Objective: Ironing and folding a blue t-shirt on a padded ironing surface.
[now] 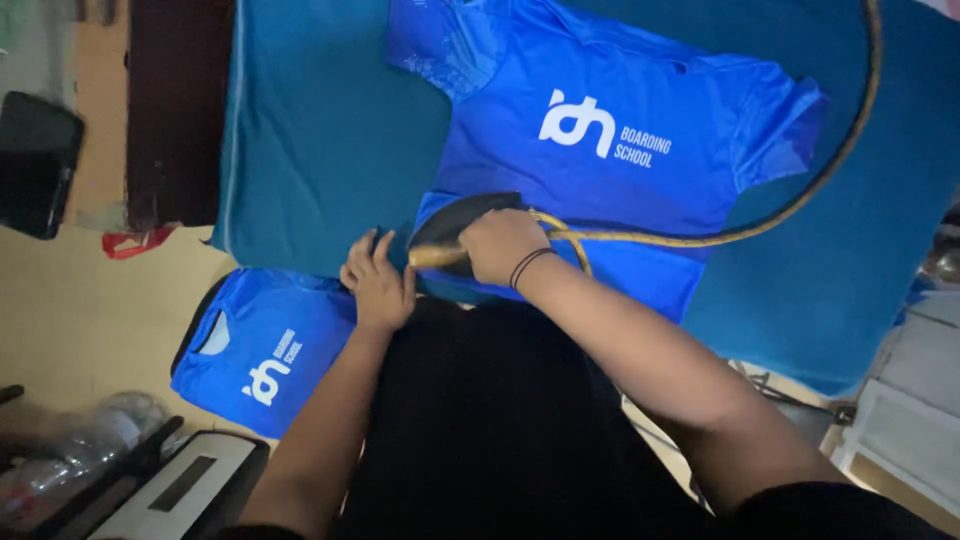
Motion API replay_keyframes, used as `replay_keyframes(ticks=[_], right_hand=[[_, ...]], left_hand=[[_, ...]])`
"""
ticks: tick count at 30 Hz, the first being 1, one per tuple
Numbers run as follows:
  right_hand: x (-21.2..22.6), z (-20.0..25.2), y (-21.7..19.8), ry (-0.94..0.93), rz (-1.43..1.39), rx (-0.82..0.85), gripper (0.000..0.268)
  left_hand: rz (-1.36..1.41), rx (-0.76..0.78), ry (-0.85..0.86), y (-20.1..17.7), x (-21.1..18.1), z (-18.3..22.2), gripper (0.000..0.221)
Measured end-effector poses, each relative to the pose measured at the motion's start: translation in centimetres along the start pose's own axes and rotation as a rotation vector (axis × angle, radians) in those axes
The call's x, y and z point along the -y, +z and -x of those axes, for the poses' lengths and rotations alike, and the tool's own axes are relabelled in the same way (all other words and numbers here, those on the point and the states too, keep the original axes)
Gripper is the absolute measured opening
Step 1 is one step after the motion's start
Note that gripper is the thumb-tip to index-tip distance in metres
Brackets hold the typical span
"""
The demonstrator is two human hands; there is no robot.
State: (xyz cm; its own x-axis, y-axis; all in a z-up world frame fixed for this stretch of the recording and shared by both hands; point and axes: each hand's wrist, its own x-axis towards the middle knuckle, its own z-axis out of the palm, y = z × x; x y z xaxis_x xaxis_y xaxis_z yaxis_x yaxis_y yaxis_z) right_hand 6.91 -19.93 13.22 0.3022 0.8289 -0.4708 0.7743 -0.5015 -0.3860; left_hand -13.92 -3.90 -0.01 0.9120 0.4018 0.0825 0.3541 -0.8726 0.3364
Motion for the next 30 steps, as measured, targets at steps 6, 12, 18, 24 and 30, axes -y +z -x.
replay_keyframes(ticks=[6,12,18,24,30], right_hand=[[-4.7,7.9,4.6,0.278,-0.152,-0.114,0.024],[-13.1,23.1,8.1,0.761,-0.264,-0.120,0.037],[-14.4,31.6,8.3,0.709,0.218,-1.068,0.053],[-8.2,35.4,17.3,0.676,-0.271,-1.140,0.027],[-5.2,37.4,26.1,0.663,-0.544,-1.232,0.016]], left_hand=[[0.136,-0.046,0.031,0.0,-3.0,-1.1,0.066],[0.093,0.023,0.134,0.6,-13.9,-4.5,0.079],[0.481,0.407,0.602,6.5,-31.4,-8.6,0.046],[0.108,0.503,1.079,9.8,-39.3,-7.7,0.032],[0.145,0.357,1.044,6.2,-38.0,-7.3,0.011]])
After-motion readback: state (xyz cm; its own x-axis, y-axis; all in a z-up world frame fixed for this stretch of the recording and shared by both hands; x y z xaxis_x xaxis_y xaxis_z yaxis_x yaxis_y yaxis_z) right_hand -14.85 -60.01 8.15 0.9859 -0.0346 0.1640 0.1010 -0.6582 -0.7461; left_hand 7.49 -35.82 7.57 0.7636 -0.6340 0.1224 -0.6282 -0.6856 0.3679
